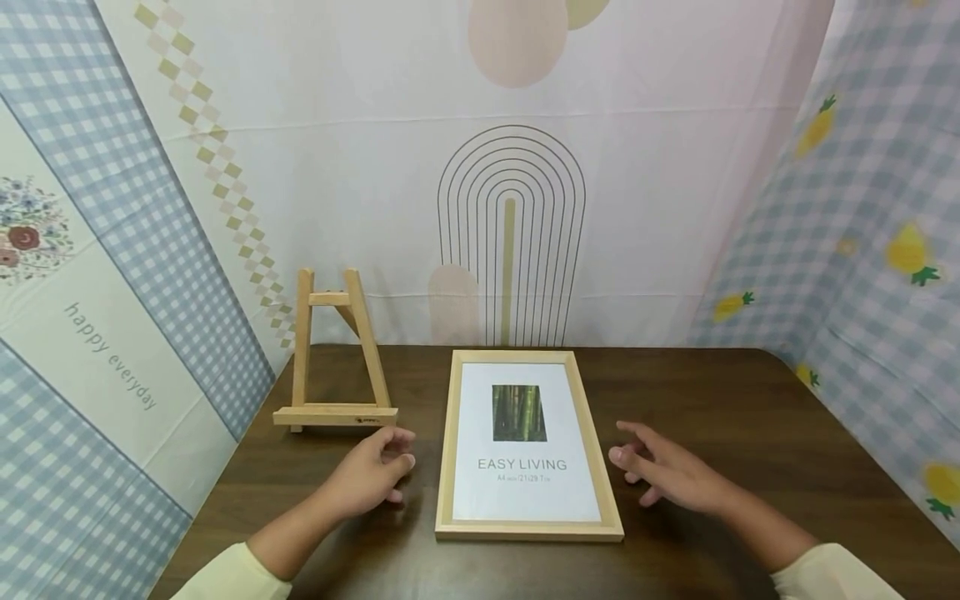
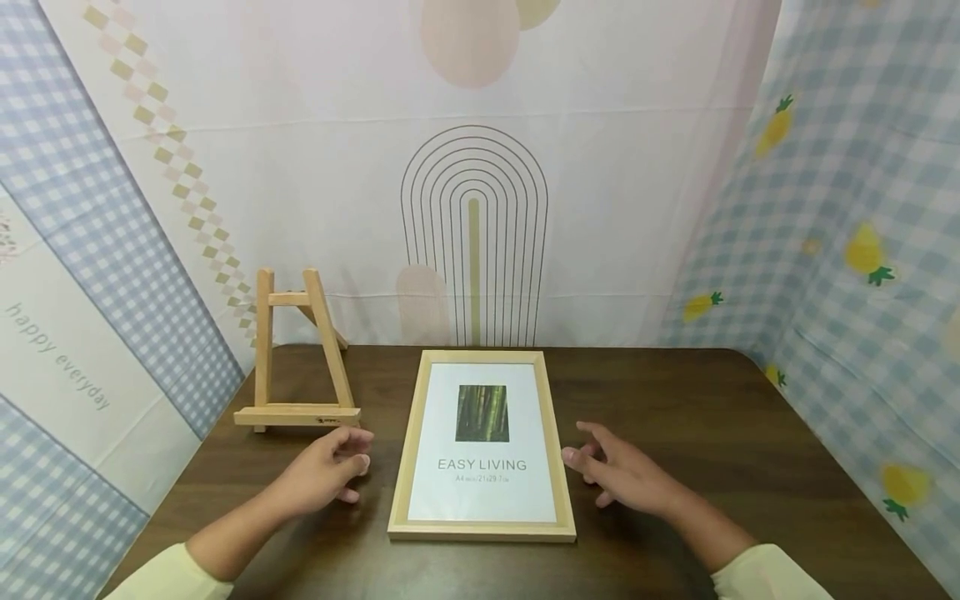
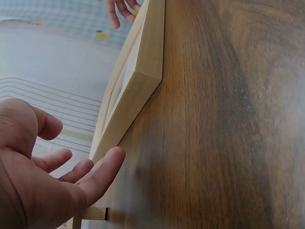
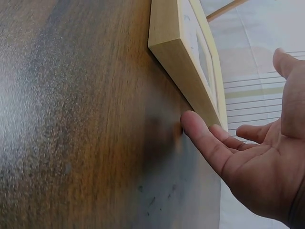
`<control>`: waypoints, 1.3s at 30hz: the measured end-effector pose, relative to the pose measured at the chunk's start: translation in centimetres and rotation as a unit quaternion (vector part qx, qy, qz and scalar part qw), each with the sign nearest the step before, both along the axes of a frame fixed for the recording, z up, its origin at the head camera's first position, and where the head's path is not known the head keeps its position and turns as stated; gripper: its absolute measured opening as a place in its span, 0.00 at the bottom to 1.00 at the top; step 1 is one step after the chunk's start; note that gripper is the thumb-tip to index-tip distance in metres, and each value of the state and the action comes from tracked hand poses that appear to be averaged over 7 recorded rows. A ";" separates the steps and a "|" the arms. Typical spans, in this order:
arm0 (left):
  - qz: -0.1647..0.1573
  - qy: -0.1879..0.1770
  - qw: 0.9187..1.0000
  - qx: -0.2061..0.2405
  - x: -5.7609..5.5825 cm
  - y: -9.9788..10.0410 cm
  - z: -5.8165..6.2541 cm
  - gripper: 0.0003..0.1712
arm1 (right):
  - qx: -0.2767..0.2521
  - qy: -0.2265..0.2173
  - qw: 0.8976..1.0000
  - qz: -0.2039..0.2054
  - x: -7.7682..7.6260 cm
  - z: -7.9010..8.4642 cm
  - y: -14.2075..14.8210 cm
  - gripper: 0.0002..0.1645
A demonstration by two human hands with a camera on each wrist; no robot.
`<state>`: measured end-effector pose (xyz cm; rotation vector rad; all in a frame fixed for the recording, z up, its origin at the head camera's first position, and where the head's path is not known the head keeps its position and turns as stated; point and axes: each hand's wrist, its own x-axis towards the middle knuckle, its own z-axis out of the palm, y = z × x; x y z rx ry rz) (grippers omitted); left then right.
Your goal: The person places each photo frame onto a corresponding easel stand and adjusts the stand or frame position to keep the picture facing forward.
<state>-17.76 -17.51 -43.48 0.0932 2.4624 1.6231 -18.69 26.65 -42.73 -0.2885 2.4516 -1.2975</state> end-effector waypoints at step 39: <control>-0.037 -0.116 0.982 0.144 0.0 2.5 -1.4 0.28 | -0.118 -0.069 0.991 -0.004 -0.5 -1.8 -1.8 0.46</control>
